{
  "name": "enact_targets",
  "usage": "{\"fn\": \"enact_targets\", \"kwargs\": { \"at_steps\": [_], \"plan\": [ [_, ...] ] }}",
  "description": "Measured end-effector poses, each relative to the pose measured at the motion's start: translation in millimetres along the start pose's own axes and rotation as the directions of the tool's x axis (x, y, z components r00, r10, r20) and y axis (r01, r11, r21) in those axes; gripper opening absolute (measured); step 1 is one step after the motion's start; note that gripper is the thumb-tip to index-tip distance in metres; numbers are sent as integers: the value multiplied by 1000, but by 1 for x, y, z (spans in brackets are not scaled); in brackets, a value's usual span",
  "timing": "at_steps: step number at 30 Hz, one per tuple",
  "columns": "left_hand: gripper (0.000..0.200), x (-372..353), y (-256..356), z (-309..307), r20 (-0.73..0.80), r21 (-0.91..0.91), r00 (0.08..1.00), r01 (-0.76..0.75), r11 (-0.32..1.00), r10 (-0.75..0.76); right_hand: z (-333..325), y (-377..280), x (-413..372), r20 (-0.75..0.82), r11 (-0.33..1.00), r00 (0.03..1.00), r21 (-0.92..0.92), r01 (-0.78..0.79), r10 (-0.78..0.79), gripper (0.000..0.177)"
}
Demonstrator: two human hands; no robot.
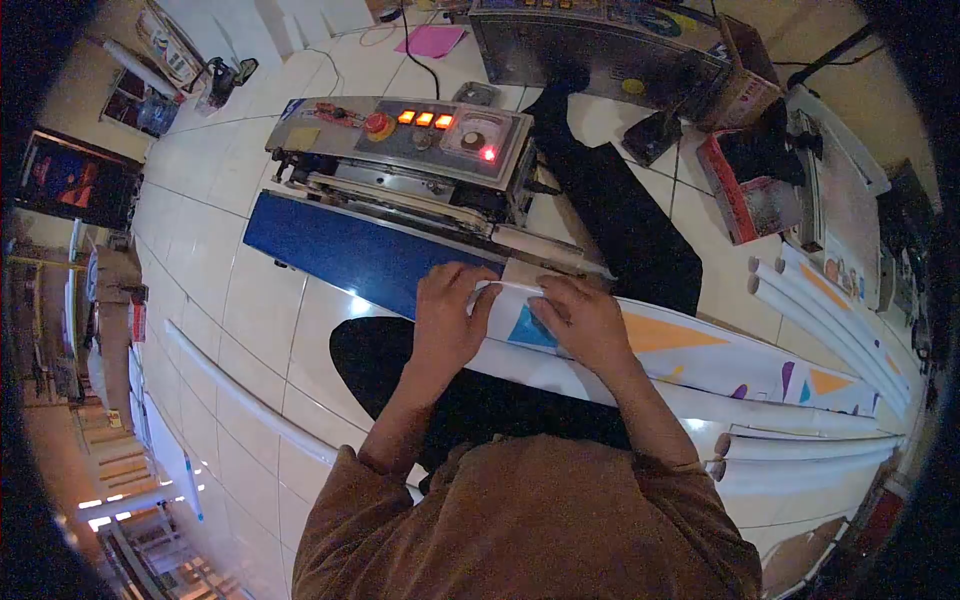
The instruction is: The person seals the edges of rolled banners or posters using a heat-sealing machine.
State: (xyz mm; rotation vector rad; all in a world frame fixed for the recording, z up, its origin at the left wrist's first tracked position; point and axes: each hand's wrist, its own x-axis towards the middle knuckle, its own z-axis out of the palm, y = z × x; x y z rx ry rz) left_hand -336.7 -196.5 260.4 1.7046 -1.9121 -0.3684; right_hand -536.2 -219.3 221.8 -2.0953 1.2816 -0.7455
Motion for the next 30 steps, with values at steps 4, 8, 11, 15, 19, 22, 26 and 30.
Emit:
{"fn": "enact_targets", "kwargs": {
  "at_steps": [4,8,11,15,19,22,26,30],
  "plan": [
    [16,3,1,-3,-125,71,982,-135,988,143,0,-5,2,30,999,999,45,-15,13,29],
    [14,10,3,-8,68,29,989,-135,990,133,4,-5,4,18,999,1000,47,6,-6,25],
    [13,19,2,-4,199,162,937,-321,933,288,6,-5,3,35,997,999,67,-31,29,24],
    [17,36,1,-7,350,51,906,-273,961,239,-6,0,1,18,999,1000,43,2,-2,24],
    [20,32,-17,3,285,-155,956,-27,988,71,-19,23,-18,54,992,993,63,-110,107,25],
    [19,22,-23,14,251,-362,954,248,898,-163,-30,53,-37,65,990,988,29,-142,139,24],
    [16,9,-38,43,146,-431,950,311,847,-275,-41,102,-68,18,991,999,-124,-44,47,24],
    [17,6,-40,60,126,-463,892,441,769,-435,-64,124,-93,81,981,980,-81,-178,184,27]
  ]
}}
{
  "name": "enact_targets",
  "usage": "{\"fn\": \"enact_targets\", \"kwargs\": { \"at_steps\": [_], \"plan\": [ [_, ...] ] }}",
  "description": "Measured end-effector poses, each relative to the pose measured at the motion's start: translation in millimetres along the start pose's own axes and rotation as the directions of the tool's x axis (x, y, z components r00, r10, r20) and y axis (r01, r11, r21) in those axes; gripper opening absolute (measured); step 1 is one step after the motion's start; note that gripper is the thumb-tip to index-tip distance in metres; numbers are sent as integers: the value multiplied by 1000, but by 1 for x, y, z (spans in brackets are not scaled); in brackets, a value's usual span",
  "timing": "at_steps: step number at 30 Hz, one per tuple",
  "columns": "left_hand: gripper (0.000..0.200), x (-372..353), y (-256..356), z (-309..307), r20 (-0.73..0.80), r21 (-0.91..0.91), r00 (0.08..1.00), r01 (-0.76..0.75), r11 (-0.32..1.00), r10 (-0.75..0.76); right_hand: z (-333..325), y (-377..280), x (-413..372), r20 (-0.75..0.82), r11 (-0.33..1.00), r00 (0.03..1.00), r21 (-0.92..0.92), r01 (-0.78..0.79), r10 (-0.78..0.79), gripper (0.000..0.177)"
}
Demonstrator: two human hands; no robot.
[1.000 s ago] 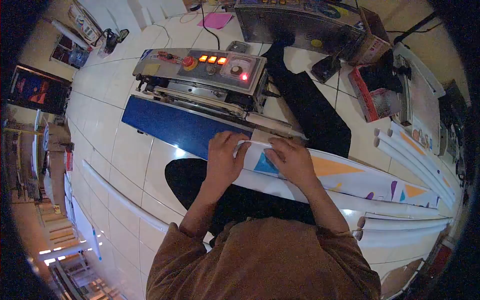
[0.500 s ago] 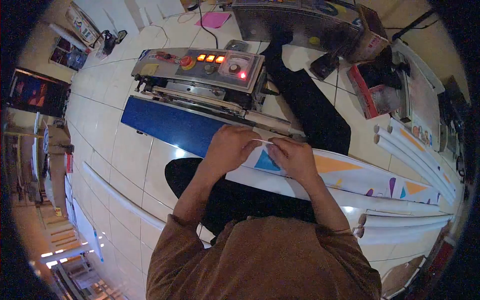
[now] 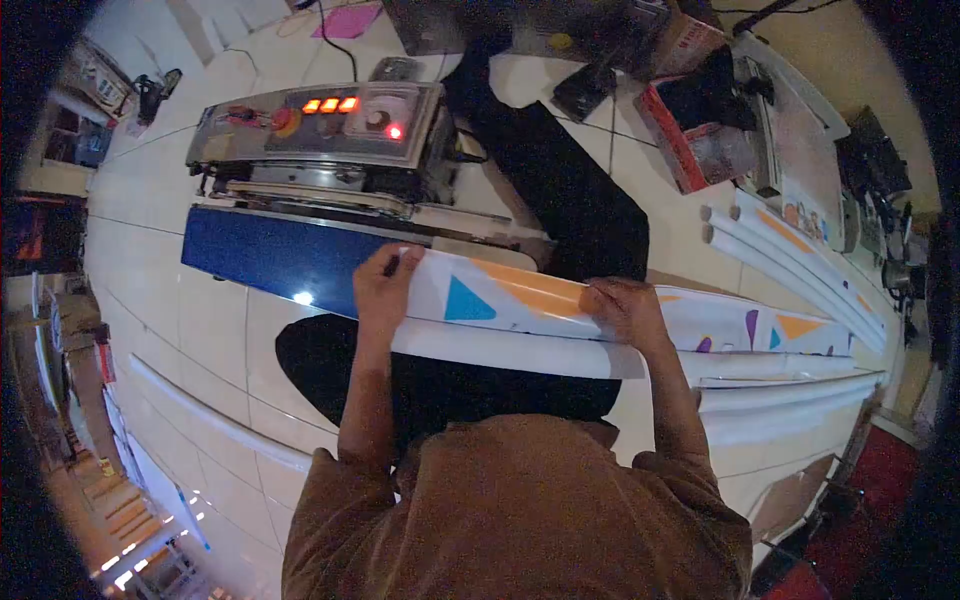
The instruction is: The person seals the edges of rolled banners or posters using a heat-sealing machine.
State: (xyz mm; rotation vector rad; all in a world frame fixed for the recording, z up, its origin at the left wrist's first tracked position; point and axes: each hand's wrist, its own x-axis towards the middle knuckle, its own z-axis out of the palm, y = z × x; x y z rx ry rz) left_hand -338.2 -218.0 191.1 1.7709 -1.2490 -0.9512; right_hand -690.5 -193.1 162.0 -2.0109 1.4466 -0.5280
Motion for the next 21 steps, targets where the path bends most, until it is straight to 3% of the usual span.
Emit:
{"fn": "enact_targets", "kwargs": {
  "at_steps": [5,9,11,14,18,21],
  "plan": [
    [22,1,-10,24,-52,-102,997,-53,993,48,-14,20,-12,51,991,991,48,-124,122,30],
    [23,-3,0,28,-55,-199,998,-38,979,28,-20,11,-5,-3,994,995,41,-101,101,30],
    [22,-3,-6,30,-94,-181,989,-130,975,114,-13,-14,8,-37,998,999,56,-9,11,30],
    [20,-4,-4,27,-45,-161,997,-71,984,65,14,-49,35,-44,996,995,22,86,-85,30],
    [18,-9,7,25,-60,-136,994,-104,985,97,51,-90,71,-79,986,987,85,144,-137,29],
    [18,-10,4,26,-57,-226,991,-132,965,123,64,-114,85,-151,980,969,2,199,-196,28]
  ]
}}
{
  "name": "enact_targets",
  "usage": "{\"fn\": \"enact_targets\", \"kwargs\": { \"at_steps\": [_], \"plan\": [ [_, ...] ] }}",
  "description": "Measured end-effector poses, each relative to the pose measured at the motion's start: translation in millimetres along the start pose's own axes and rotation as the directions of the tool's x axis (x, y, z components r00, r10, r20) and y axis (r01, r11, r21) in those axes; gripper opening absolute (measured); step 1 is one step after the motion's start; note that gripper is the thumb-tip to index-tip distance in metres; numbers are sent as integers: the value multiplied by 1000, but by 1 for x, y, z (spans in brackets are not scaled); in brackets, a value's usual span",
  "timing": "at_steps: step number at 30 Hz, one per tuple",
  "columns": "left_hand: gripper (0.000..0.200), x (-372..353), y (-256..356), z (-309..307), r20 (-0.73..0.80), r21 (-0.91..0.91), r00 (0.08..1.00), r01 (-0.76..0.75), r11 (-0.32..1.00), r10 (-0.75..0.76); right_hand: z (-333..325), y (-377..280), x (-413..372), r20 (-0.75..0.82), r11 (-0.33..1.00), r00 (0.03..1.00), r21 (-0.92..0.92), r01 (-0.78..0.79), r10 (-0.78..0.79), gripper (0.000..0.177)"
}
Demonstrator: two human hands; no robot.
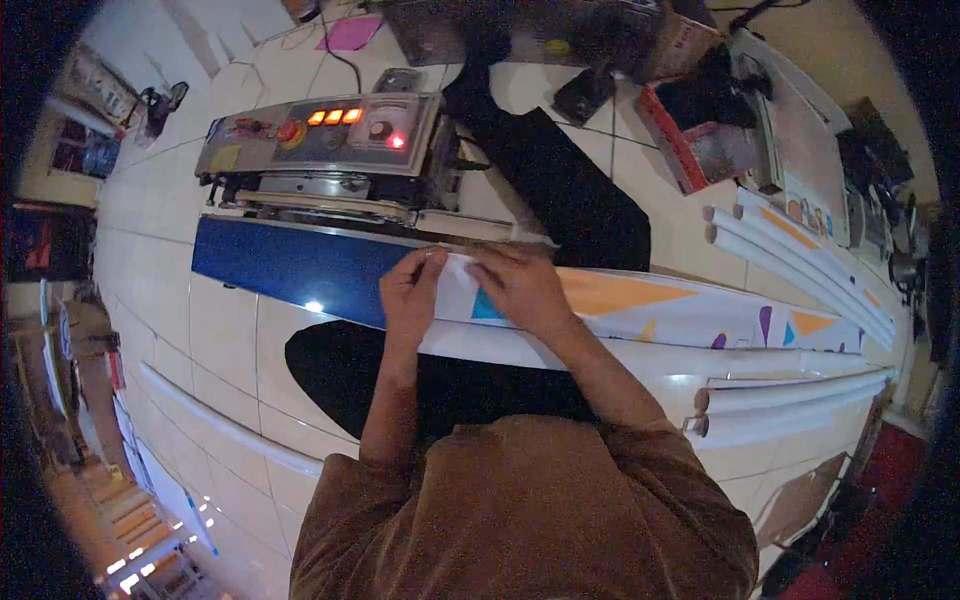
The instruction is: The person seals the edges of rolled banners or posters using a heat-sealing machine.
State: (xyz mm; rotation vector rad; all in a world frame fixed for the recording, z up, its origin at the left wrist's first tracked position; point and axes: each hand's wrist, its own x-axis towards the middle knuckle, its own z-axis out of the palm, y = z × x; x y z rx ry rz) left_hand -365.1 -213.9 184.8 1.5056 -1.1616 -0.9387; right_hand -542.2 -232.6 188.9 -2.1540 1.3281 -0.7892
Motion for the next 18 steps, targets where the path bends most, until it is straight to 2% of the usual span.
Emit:
{"fn": "enact_targets", "kwargs": {
  "at_steps": [2,6,9,11,12,14,15,17,18],
  "plan": [
    [16,3,-8,-2,-19,52,999,29,998,-28,-2,-3,2,20,998,1000,59,-12,11,27],
    [17,3,-3,2,-34,95,999,2,995,1,-19,29,-26,1,998,998,-15,66,-66,25],
    [17,5,-7,2,-37,25,999,-6,1000,7,-45,61,-59,110,998,994,-56,12,-6,24],
    [18,6,-10,1,-14,37,998,65,997,-64,-60,79,-78,39,997,998,-61,-45,47,23],
    [18,7,-12,0,-21,30,997,74,997,-73,-67,85,-86,52,997,998,-65,-42,45,23],
    [17,8,-16,1,-10,102,999,40,994,-39,-83,94,-96,75,975,975,-93,-201,208,23],
    [17,9,-20,1,-15,91,999,45,995,-44,-89,101,-99,82,975,975,-103,-198,207,23],
    [20,10,-26,4,-9,-40,997,70,997,-71,-95,113,-104,158,961,950,-102,-256,270,27],
    [20,10,-26,6,-11,-45,997,72,996,-73,-96,117,-104,161,961,949,-107,-254,269,27]
  ]
}}
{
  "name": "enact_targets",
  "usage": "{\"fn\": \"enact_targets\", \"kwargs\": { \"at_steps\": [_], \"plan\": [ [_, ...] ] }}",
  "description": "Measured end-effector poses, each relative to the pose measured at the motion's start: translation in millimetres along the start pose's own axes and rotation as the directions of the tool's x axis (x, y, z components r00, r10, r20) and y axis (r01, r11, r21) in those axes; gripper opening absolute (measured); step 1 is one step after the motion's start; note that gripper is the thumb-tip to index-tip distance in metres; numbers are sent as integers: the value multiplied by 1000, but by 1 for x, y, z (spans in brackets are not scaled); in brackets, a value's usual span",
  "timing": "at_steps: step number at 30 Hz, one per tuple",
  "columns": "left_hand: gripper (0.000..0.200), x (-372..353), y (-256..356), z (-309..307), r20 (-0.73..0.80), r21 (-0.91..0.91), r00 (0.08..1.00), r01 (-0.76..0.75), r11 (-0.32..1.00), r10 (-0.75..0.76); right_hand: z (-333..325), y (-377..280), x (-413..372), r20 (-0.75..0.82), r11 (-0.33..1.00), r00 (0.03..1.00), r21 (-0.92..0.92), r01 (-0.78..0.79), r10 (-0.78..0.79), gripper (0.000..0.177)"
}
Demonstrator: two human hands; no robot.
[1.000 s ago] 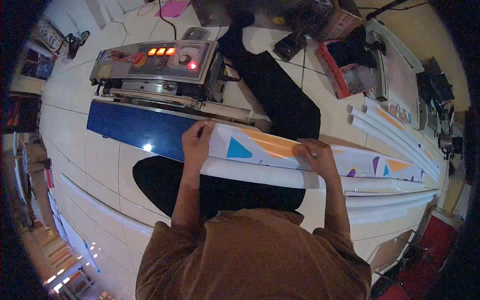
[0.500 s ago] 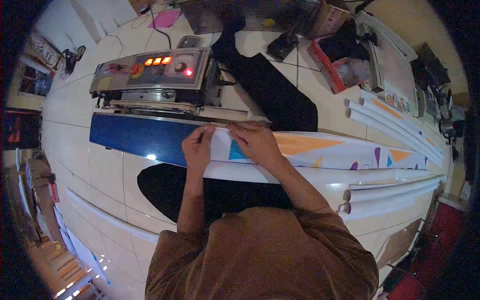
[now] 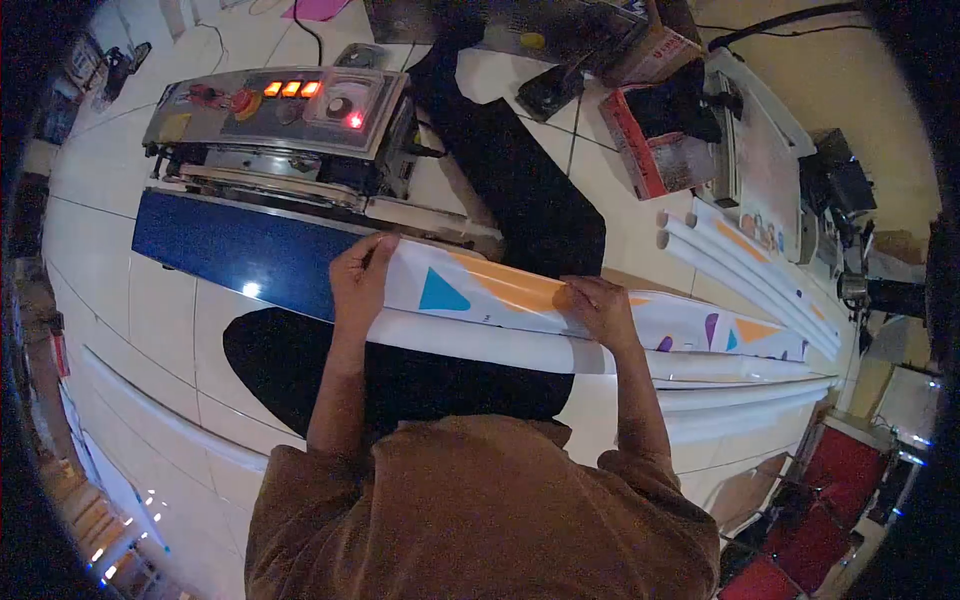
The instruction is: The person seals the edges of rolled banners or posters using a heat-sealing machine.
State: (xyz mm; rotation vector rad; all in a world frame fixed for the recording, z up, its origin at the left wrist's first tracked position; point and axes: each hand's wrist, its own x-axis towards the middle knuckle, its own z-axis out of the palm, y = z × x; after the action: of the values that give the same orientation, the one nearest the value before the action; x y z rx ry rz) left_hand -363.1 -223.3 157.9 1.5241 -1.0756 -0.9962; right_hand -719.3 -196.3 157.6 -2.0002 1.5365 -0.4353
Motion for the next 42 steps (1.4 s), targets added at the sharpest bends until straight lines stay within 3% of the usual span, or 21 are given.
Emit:
{"fn": "enact_targets", "kwargs": {
  "at_steps": [5,9,11,15,19,22,24,28,32,34,36,38,41,42],
  "plan": [
    [20,8,-9,4,11,164,1000,-15,986,13,-8,-5,12,92,992,994,97,-76,67,22],
    [19,12,-14,9,-18,102,999,-32,994,34,-2,10,15,85,995,996,91,-28,20,20],
    [18,13,-12,10,-6,147,995,-101,984,103,-5,7,17,50,992,994,72,-103,100,19],
    [17,17,-20,22,-65,95,994,-87,992,94,-18,10,21,57,991,991,57,-121,117,19],
    [20,15,5,21,-39,141,991,-122,982,128,-16,15,27,16,996,1000,94,0,-1,23],
    [21,13,13,18,-36,141,985,-161,977,168,-11,-17,41,40,983,999,182,3,-10,26],
    [22,9,19,17,-13,121,981,-192,974,195,-4,-66,62,106,999,993,9,54,-55,29],
    [21,5,27,15,-23,179,978,-201,963,209,28,-136,102,66,981,986,134,143,-153,33],
    [19,7,17,14,-62,134,963,-253,958,263,56,-161,129,16,965,974,140,223,-227,30],
    [20,10,12,14,-58,115,967,-241,964,249,51,-153,125,21,965,976,159,210,-216,30],
    [20,12,10,14,-69,96,972,-218,971,225,46,-137,116,135,994,984,22,111,-113,27],
    [22,13,9,12,-49,219,995,-72,973,85,35,-110,96,108,996,991,51,76,-82,27],
    [24,17,1,16,-72,114,987,-137,984,146,21,-46,56,23,995,995,28,97,-97,27],
    [24,17,-2,16,-76,110,987,-130,985,139,10,-37,44,50,1000,999,8,12,-13,27]
  ]
}}
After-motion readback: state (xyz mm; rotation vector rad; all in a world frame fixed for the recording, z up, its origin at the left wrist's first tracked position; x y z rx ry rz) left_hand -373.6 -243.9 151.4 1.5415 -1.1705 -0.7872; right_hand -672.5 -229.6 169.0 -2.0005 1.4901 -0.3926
